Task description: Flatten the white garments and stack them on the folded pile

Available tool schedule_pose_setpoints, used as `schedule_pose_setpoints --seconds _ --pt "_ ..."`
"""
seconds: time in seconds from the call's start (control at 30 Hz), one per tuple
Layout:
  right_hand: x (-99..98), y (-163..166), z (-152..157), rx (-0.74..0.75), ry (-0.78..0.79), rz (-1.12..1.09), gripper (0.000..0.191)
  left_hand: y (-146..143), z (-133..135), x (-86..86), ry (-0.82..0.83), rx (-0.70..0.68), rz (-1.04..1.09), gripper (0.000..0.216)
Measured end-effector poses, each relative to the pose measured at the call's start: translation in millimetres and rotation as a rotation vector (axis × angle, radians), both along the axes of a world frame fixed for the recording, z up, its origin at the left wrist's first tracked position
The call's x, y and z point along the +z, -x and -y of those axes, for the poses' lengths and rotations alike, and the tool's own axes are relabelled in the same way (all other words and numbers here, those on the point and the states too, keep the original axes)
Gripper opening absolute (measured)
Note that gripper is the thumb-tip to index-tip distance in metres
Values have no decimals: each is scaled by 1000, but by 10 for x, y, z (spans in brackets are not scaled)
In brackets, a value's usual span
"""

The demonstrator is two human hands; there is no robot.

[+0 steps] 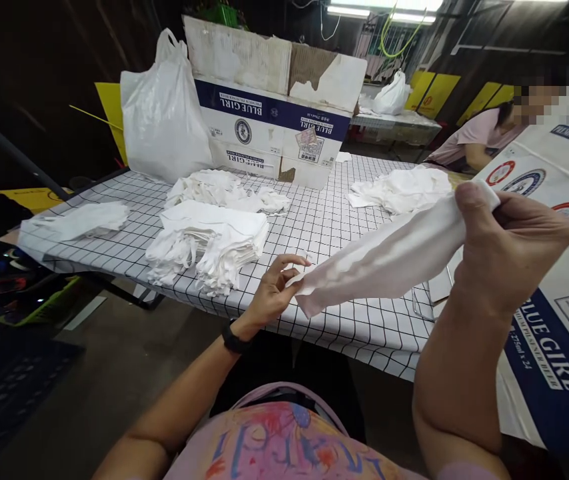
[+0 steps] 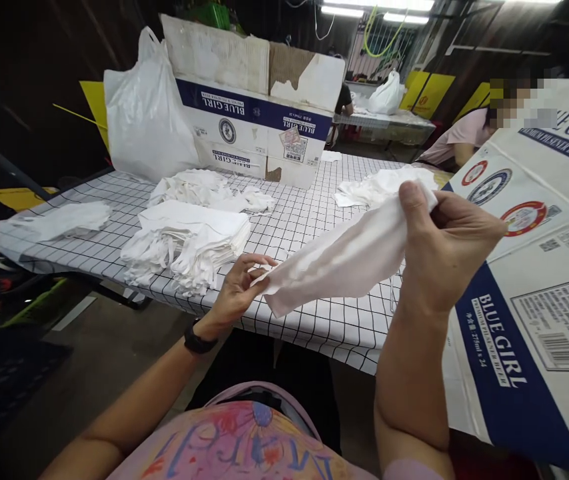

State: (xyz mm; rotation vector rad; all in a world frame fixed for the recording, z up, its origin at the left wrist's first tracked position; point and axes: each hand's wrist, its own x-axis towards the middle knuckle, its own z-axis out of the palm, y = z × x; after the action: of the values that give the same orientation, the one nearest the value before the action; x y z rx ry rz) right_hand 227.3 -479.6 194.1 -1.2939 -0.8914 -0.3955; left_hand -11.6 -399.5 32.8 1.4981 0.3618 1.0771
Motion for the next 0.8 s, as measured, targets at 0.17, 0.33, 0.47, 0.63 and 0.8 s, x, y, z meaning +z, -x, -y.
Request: schedule_pose_setpoints --seconds 0.17,0.33,0.47,0.63,0.8 --pt "-24 -83 27 -2 6 -47 18 90 -56 156 -69 64 -106 18" --pt "-9 -90 98 -3 4 -69 16 175 -7 329 335 -14 73 35" --pt "-8 -99 168 -48 36 -50 16 281 16 447 232 -32 70 6" --pt "-37 -69 289 -27 18 -45 13 387 -22 502 16 15 -135 29" --pt "-20 -85 384 -56 21 -55 14 406 -8 529 -152 -44 -302 22"
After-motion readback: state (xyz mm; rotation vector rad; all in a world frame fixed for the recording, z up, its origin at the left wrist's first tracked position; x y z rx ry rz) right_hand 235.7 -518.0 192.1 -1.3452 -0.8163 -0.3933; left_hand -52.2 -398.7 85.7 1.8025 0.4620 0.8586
